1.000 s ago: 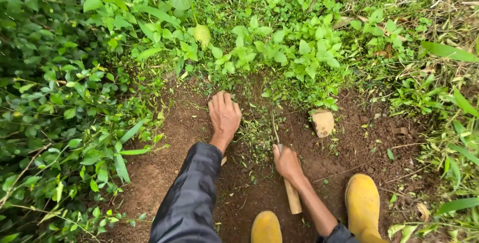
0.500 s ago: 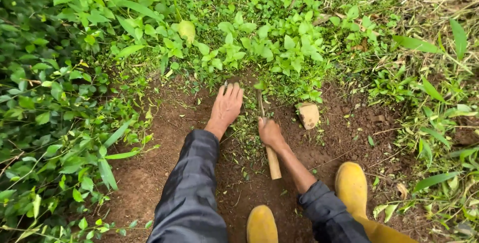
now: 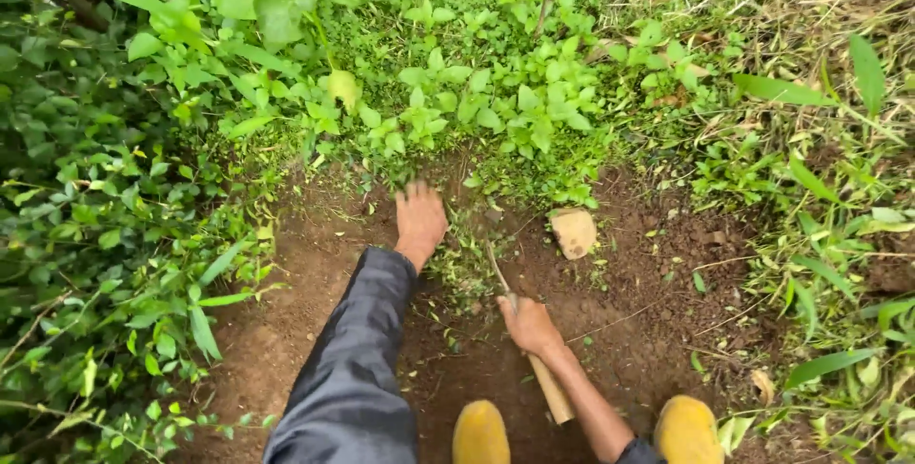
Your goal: The person uses a small hand hoe to loosen soil and remove weeds from a patch of ground. They repeatedly strike the soil, pull up weeds by hand, and clear the area of unwanted vegetation.
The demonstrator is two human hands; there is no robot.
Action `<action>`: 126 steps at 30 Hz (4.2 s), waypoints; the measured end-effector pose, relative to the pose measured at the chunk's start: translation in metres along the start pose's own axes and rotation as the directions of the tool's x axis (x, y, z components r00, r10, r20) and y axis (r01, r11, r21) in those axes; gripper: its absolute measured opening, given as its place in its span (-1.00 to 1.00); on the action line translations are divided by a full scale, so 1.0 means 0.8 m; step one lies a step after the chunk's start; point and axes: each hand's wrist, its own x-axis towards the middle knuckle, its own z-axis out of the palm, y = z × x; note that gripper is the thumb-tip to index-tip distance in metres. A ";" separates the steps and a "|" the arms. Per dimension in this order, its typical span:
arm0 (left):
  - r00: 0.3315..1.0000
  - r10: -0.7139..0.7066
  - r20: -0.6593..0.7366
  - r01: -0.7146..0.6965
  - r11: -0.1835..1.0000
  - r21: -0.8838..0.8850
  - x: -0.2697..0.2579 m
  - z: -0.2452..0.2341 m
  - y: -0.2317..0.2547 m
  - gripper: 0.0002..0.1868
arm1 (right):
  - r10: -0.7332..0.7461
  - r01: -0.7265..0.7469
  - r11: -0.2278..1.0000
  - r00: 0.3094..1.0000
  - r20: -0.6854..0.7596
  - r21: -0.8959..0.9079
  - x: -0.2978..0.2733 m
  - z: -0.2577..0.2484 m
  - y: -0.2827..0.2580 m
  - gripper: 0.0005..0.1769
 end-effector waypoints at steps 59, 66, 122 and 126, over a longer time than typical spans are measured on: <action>0.602 -0.795 0.076 0.165 0.031 -0.986 -0.201 0.030 0.175 -0.19 | 0.129 -0.043 0.960 0.946 -0.299 0.277 -0.049 0.030 0.033 -0.33; 0.676 -0.728 0.112 0.205 0.041 -0.978 -0.175 0.048 0.170 0.09 | 0.051 0.031 0.956 0.961 -0.272 0.290 -0.103 0.120 0.077 -0.48; 0.954 -0.295 0.047 0.183 0.455 -0.872 -0.144 0.071 0.034 -0.80 | -0.026 0.031 0.969 0.999 -0.024 0.247 -0.017 -0.069 0.097 -0.40; 0.986 0.019 0.165 0.099 0.729 -0.677 -0.207 0.055 0.046 -0.78 | -0.062 0.115 0.937 0.984 -0.167 0.330 -0.024 -0.064 0.045 -0.33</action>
